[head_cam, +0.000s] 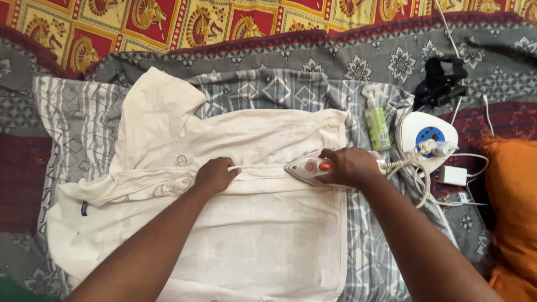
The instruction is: The person irons a white shirt laid out on a patterned bedspread. They use a handheld electric iron to smooth the fabric, repeatedly adjusting the shirt's position and sleeves. A spray bottle is used to apply liquid to the shirt during the process.
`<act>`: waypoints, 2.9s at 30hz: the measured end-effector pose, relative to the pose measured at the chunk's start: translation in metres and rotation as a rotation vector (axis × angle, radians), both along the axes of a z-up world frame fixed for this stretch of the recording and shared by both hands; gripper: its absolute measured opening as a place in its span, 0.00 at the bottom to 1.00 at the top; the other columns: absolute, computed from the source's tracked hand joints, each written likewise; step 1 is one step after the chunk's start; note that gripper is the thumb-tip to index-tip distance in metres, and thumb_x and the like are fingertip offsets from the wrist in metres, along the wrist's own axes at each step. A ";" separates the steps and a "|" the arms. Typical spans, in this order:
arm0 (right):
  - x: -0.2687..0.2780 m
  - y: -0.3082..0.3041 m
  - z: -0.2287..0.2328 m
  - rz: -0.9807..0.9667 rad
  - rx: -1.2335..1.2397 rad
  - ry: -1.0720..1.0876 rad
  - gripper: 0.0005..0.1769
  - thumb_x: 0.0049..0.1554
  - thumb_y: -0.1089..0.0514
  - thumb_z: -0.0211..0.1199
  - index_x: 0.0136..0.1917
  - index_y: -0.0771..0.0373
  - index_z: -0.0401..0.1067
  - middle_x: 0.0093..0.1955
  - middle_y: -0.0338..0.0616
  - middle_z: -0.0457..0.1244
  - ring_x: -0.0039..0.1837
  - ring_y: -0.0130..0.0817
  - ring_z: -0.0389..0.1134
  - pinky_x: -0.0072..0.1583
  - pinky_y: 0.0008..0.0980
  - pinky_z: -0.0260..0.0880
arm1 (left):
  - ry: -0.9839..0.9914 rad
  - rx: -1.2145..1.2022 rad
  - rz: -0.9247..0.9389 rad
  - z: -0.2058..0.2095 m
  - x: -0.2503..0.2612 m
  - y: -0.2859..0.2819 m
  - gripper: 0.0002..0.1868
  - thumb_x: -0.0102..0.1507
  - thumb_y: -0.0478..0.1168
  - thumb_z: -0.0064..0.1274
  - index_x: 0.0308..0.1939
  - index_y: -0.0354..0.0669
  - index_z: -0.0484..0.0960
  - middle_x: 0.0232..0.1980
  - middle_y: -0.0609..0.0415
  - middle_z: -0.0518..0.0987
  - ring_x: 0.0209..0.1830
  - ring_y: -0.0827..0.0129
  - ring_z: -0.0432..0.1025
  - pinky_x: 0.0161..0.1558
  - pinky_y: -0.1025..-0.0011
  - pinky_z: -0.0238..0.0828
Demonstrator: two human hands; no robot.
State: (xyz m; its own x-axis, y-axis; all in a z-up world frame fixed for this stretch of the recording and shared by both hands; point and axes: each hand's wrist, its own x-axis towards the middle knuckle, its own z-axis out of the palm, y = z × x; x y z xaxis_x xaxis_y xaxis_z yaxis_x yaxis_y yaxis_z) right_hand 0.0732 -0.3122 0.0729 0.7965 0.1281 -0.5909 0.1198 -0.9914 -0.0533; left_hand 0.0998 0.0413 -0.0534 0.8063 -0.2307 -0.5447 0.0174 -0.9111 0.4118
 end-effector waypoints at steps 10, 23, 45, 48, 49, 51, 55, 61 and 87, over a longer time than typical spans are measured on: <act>-0.005 -0.001 0.006 0.003 0.061 -0.098 0.38 0.43 0.28 0.71 0.60 0.46 0.75 0.49 0.46 0.72 0.52 0.48 0.74 0.55 0.47 0.73 | -0.047 0.036 -0.005 0.021 -0.017 0.000 0.20 0.57 0.57 0.63 0.46 0.51 0.86 0.48 0.52 0.84 0.51 0.56 0.77 0.51 0.56 0.73; -0.015 -0.011 -0.011 0.099 0.111 -0.178 0.38 0.44 0.27 0.72 0.61 0.49 0.75 0.48 0.48 0.72 0.52 0.49 0.74 0.55 0.48 0.73 | -0.255 0.118 0.056 0.057 -0.060 -0.014 0.10 0.61 0.49 0.58 0.45 0.56 0.83 0.37 0.55 0.86 0.45 0.60 0.79 0.55 0.54 0.63; -0.055 0.014 -0.009 -0.063 0.158 -0.194 0.37 0.46 0.28 0.70 0.62 0.48 0.76 0.50 0.48 0.72 0.53 0.49 0.74 0.55 0.46 0.74 | -0.446 0.173 0.114 0.032 -0.074 0.005 0.12 0.68 0.52 0.52 0.42 0.51 0.83 0.38 0.53 0.84 0.44 0.58 0.78 0.52 0.54 0.60; -0.057 0.011 -0.005 0.023 0.099 -0.123 0.39 0.47 0.26 0.68 0.64 0.47 0.74 0.50 0.48 0.72 0.53 0.48 0.74 0.56 0.45 0.74 | -0.511 0.223 0.070 0.042 -0.066 0.014 0.11 0.67 0.50 0.52 0.40 0.51 0.83 0.38 0.54 0.84 0.44 0.59 0.76 0.51 0.53 0.58; -0.057 0.009 -0.003 0.032 0.087 -0.117 0.39 0.46 0.25 0.68 0.64 0.47 0.74 0.51 0.47 0.72 0.53 0.48 0.74 0.56 0.45 0.74 | -0.532 0.242 0.063 0.044 -0.062 0.015 0.10 0.67 0.49 0.52 0.40 0.51 0.83 0.38 0.54 0.84 0.44 0.58 0.76 0.51 0.54 0.58; -0.061 0.003 0.000 0.045 0.061 -0.098 0.40 0.45 0.25 0.67 0.64 0.45 0.73 0.51 0.45 0.72 0.54 0.46 0.74 0.56 0.44 0.75 | -0.566 0.279 0.044 0.047 -0.059 0.019 0.08 0.66 0.47 0.53 0.40 0.51 0.84 0.37 0.54 0.83 0.44 0.58 0.75 0.50 0.55 0.58; -0.074 -0.004 0.000 -0.105 0.057 -0.126 0.39 0.46 0.26 0.67 0.66 0.45 0.73 0.50 0.49 0.72 0.51 0.46 0.75 0.53 0.45 0.76 | -0.731 0.285 0.059 0.039 -0.066 0.024 0.07 0.65 0.45 0.54 0.40 0.48 0.84 0.36 0.54 0.82 0.43 0.58 0.74 0.50 0.56 0.60; -0.086 -0.022 0.014 -0.196 0.063 -0.207 0.43 0.44 0.24 0.69 0.66 0.46 0.73 0.45 0.47 0.74 0.43 0.44 0.78 0.48 0.41 0.79 | -0.778 0.147 0.113 0.006 -0.065 0.030 0.04 0.61 0.40 0.55 0.39 0.49 0.84 0.36 0.54 0.82 0.43 0.58 0.75 0.52 0.54 0.60; -0.001 0.001 -0.012 0.189 0.011 -0.107 0.38 0.46 0.25 0.67 0.63 0.46 0.72 0.42 0.45 0.73 0.45 0.49 0.76 0.47 0.47 0.76 | -0.131 0.096 -0.005 -0.001 0.005 0.084 0.19 0.54 0.53 0.63 0.45 0.53 0.87 0.51 0.50 0.83 0.54 0.57 0.76 0.55 0.56 0.71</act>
State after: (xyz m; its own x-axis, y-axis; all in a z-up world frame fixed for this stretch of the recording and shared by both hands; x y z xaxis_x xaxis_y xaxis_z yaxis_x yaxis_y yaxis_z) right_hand 0.0723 -0.3108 0.0607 0.8156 0.2873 -0.5023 0.3093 -0.9501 -0.0413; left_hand 0.1044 0.1251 -0.0546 0.8709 -0.1871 -0.4545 -0.0359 -0.9465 0.3208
